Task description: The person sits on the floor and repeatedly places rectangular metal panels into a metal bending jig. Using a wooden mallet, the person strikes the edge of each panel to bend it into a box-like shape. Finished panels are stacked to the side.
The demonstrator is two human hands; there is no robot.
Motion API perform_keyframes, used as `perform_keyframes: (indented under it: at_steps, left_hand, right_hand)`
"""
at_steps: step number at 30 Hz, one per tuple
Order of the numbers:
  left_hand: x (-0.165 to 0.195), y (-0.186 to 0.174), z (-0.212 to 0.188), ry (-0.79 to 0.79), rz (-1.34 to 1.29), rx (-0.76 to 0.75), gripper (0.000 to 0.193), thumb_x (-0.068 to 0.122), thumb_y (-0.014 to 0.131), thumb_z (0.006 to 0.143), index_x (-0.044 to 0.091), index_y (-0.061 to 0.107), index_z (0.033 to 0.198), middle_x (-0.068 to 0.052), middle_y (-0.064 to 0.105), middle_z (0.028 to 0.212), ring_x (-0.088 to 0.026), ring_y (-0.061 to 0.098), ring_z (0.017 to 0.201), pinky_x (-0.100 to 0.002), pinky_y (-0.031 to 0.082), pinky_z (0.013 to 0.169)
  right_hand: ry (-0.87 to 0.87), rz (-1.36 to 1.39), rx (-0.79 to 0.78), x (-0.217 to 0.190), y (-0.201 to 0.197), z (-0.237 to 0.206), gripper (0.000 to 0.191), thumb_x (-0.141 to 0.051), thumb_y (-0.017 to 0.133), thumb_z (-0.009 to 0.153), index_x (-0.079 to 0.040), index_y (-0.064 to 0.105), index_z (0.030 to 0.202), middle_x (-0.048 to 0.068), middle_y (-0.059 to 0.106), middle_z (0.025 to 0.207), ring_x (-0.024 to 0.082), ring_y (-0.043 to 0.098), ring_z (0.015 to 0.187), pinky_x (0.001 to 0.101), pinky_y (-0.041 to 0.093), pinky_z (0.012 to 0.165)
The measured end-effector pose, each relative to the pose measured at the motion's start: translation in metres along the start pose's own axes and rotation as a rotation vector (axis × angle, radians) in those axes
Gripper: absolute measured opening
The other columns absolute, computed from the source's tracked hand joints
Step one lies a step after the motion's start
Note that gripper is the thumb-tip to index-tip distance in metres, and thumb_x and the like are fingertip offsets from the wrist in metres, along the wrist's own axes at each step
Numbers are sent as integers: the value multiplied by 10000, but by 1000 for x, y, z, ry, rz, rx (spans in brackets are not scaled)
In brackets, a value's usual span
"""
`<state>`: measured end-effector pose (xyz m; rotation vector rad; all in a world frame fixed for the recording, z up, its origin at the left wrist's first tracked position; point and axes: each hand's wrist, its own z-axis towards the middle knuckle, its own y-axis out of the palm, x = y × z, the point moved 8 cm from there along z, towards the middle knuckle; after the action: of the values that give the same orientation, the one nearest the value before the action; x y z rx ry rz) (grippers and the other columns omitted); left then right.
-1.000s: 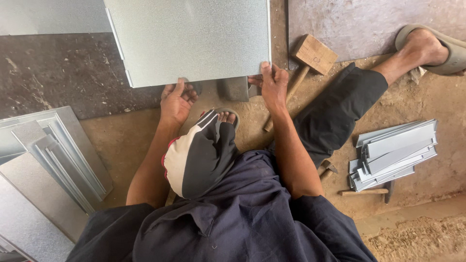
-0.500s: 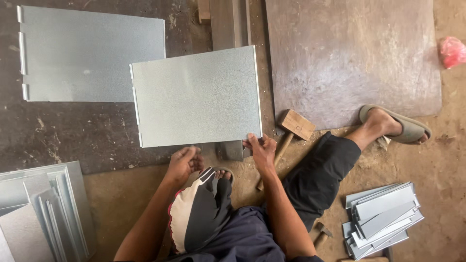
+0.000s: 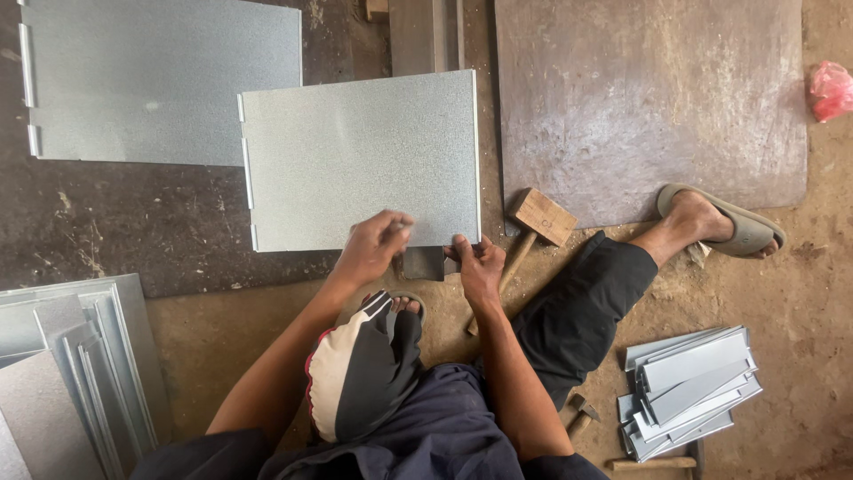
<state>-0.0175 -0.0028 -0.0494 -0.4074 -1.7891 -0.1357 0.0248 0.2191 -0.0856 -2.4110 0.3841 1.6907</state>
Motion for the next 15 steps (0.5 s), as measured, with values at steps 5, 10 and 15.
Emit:
perform_keyframes:
  at_steps: [5,10,15]
  left_hand:
    - [17,7,45,147,361,211,248,303,607,1018,150,679,1199,-64,701,1066,-209,670,967,-401,568,883]
    - [51,20,94,464,756,402,606,546,593,1002,112,524,1418,-182,431,1529,-364,324,1468,-574,221,1217]
    - [39,24,132,314,856,356,971,788,413,944,50,342,1571,-214,205,1671,-374,60,1570,-606,1,1263]
  right_hand:
    - [0,15,-2,2,-1,0,183,-92,666,987,90,669,1005,95,696,894,155,713,781,307,656,760]
    - [12,-26,-3,3,-2,1,197,-114,674,993,81,669,965,104,696,876,161,716,778,311,665,769]
    - [38,-25,12,6,-4,2,195,-119,685,976,76,674,972,117,703,876,175,726,762,318,658,751]
